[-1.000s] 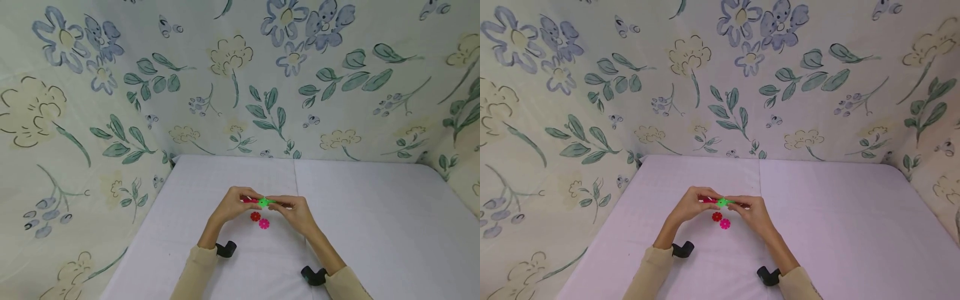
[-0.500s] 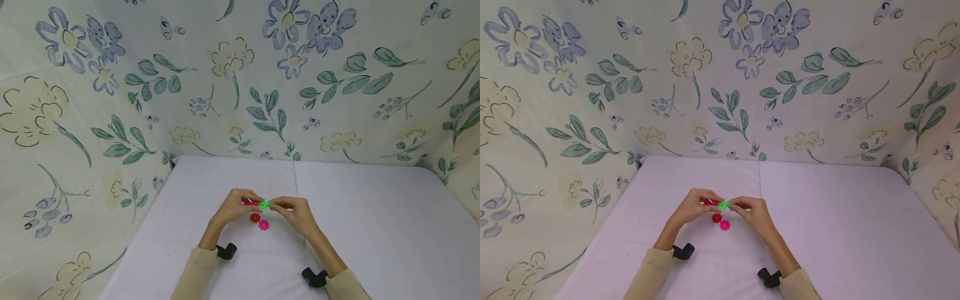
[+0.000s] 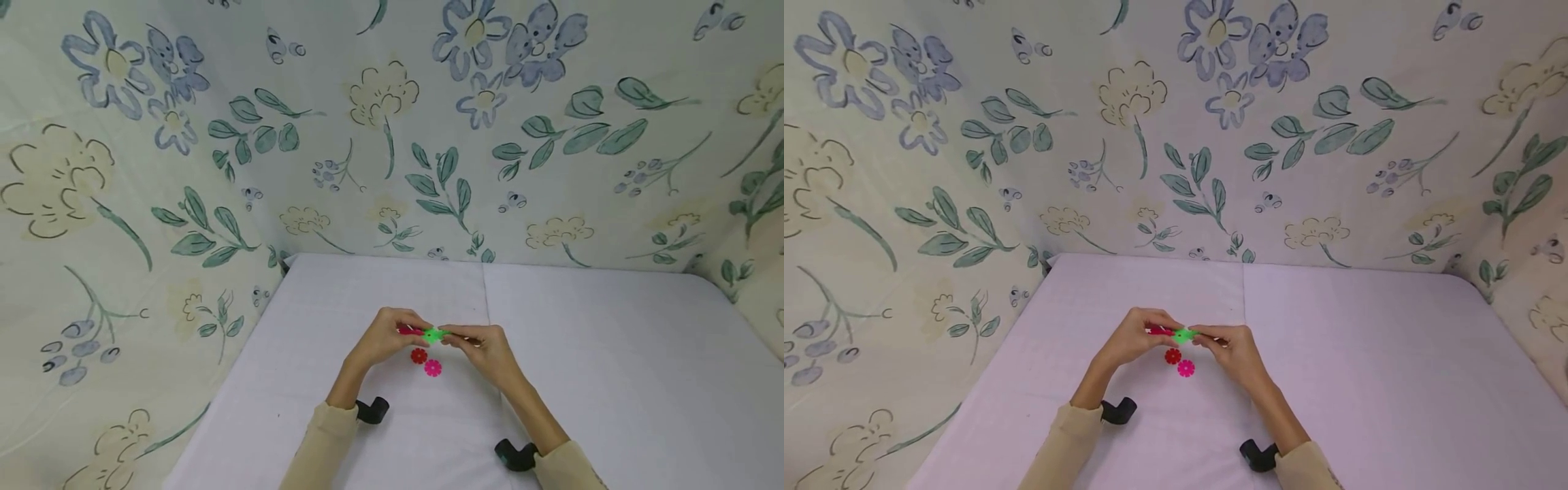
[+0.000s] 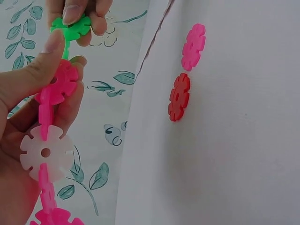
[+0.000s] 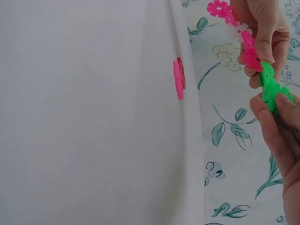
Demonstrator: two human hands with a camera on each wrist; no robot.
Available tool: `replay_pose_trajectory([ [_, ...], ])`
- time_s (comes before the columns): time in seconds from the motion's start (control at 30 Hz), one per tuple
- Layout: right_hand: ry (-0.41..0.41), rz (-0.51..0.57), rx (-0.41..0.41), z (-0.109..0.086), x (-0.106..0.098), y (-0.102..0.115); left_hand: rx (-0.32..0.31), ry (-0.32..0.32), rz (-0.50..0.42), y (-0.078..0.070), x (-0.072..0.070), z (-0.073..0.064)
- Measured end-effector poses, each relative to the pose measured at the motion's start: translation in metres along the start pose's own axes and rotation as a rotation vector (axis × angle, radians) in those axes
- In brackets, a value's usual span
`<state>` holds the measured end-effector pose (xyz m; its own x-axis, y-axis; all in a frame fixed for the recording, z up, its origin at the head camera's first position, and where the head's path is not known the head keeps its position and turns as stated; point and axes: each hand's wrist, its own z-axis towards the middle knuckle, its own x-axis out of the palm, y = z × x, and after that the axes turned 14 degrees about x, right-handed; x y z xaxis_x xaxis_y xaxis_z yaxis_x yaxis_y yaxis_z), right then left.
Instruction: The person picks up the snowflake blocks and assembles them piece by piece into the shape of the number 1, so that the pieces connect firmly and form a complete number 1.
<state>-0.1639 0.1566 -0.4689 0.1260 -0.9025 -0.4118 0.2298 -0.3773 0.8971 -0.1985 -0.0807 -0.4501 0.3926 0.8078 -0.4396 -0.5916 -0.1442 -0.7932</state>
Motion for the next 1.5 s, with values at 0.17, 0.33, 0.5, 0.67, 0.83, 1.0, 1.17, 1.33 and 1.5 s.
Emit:
replay_pose_trajectory([
  [0.17,-0.036,-0.060,-0.037,-0.001,-0.001,0.002,0.014,0.007,0.008,0.003,0.003,0.001],
  [0.33,-0.085,-0.101,-0.102,0.001,0.001,0.001,0.019,0.004,0.029,0.005,0.004,0.001],
  [0.5,-0.074,-0.021,-0.080,0.002,0.002,-0.002,0.026,-0.012,0.004,0.004,0.001,0.000],
  [0.67,-0.025,0.087,-0.004,0.002,0.001,-0.006,0.029,-0.008,-0.016,0.004,-0.001,-0.001],
  [0.83,0.002,0.101,-0.001,0.002,0.002,-0.008,0.035,-0.030,-0.026,0.005,0.000,-0.001],
  [1.0,-0.026,0.063,-0.044,0.002,0.003,-0.007,0.042,-0.059,-0.047,0.005,0.003,-0.001],
  [1.17,-0.040,-0.018,-0.105,0.001,0.002,-0.004,0.016,-0.054,-0.040,0.007,0.007,-0.001],
  [1.33,-0.035,0.054,-0.078,0.002,0.004,-0.007,0.002,-0.049,-0.032,0.007,0.008,-0.001],
  [1.5,-0.033,0.200,-0.033,0.003,0.006,-0.012,-0.010,-0.077,-0.076,0.005,0.006,0.000],
])
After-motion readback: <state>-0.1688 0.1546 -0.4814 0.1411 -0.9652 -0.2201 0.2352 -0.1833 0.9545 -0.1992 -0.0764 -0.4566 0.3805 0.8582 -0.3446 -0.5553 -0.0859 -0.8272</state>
